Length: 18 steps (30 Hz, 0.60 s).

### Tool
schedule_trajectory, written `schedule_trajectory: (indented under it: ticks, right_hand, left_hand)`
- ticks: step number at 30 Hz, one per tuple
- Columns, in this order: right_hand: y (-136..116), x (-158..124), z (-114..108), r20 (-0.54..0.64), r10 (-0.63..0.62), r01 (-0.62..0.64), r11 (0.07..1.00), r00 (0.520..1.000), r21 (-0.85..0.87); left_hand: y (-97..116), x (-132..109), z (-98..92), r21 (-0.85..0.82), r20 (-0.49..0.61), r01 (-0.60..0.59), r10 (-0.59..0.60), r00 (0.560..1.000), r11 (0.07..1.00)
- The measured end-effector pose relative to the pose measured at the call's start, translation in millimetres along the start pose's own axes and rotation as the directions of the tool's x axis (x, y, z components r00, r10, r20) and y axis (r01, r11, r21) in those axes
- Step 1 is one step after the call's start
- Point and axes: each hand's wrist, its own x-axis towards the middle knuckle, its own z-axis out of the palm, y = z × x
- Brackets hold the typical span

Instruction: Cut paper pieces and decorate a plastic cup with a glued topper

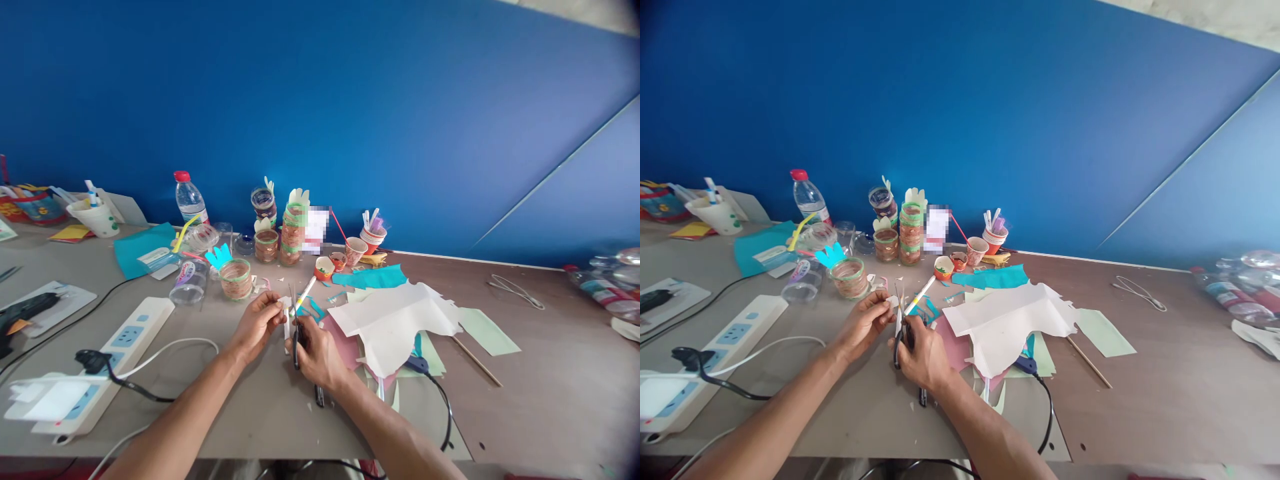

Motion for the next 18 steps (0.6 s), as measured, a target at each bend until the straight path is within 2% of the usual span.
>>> schedule_trajectory:
  ticks: [4,12,18]
  right_hand:
    - [0.5,0.2,1.6,0.000,-0.005,0.005,0.998,1.000,-0.055]
    - [0.4,1.1,-2.6,-0.057,-0.014,0.014,1.000,0.998,-0.007]
    - [-1.6,0.9,-4.0,-0.017,-0.009,0.009,1.000,1.000,-0.004]
  left_hand:
    - [-0.4,0.3,0.7,-0.003,0.002,0.012,-0.012,1.000,1.000]
    - [-1.1,-1.2,1.1,0.050,-0.007,0.026,-0.025,1.000,0.998]
    - [-2.6,-1.3,0.3,0.078,-0.004,0.017,-0.017,1.000,0.997]
